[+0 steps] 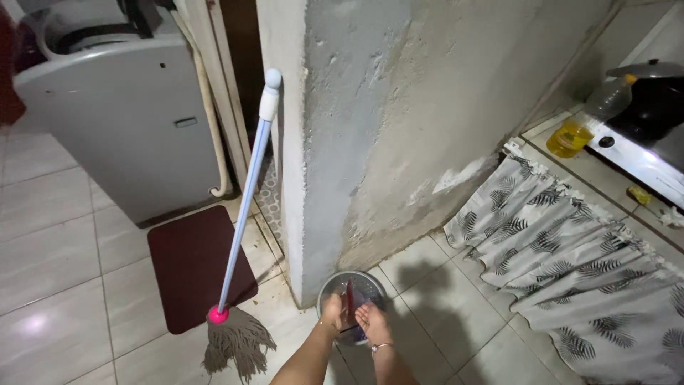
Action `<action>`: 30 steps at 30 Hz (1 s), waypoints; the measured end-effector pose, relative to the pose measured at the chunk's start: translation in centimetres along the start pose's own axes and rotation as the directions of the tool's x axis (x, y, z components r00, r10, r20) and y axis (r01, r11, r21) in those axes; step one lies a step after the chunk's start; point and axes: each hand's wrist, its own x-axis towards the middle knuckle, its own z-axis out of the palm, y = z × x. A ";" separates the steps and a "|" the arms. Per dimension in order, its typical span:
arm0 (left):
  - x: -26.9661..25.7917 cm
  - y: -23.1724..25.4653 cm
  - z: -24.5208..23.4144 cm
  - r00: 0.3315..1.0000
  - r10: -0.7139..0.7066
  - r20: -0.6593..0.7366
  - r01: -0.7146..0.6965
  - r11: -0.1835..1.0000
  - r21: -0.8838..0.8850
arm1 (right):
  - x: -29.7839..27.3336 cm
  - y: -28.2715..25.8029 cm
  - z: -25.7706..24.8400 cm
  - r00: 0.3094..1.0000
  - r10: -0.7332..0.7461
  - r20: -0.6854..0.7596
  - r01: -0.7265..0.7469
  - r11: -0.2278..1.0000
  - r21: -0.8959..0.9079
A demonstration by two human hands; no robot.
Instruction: Picking up small items such as a spoon and a stick from the floor and placing them in a bucket.
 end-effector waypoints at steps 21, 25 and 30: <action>-29.1 28.1 -17.8 0.463 0.762 -0.453 -0.607 0.645 0.464 | -25.3 0.9 35.2 0.803 0.184 0.567 0.271 0.735 -0.622; -35.8 31.9 -26.3 0.280 0.796 -0.537 -0.689 0.556 0.464 | -32.7 5.5 43.5 0.704 0.247 0.666 0.364 0.679 -0.637; -44.7 34.6 -35.0 0.133 0.751 -0.647 -0.660 0.554 0.507 | -38.6 13.0 52.7 0.605 0.365 0.708 0.374 0.655 -0.657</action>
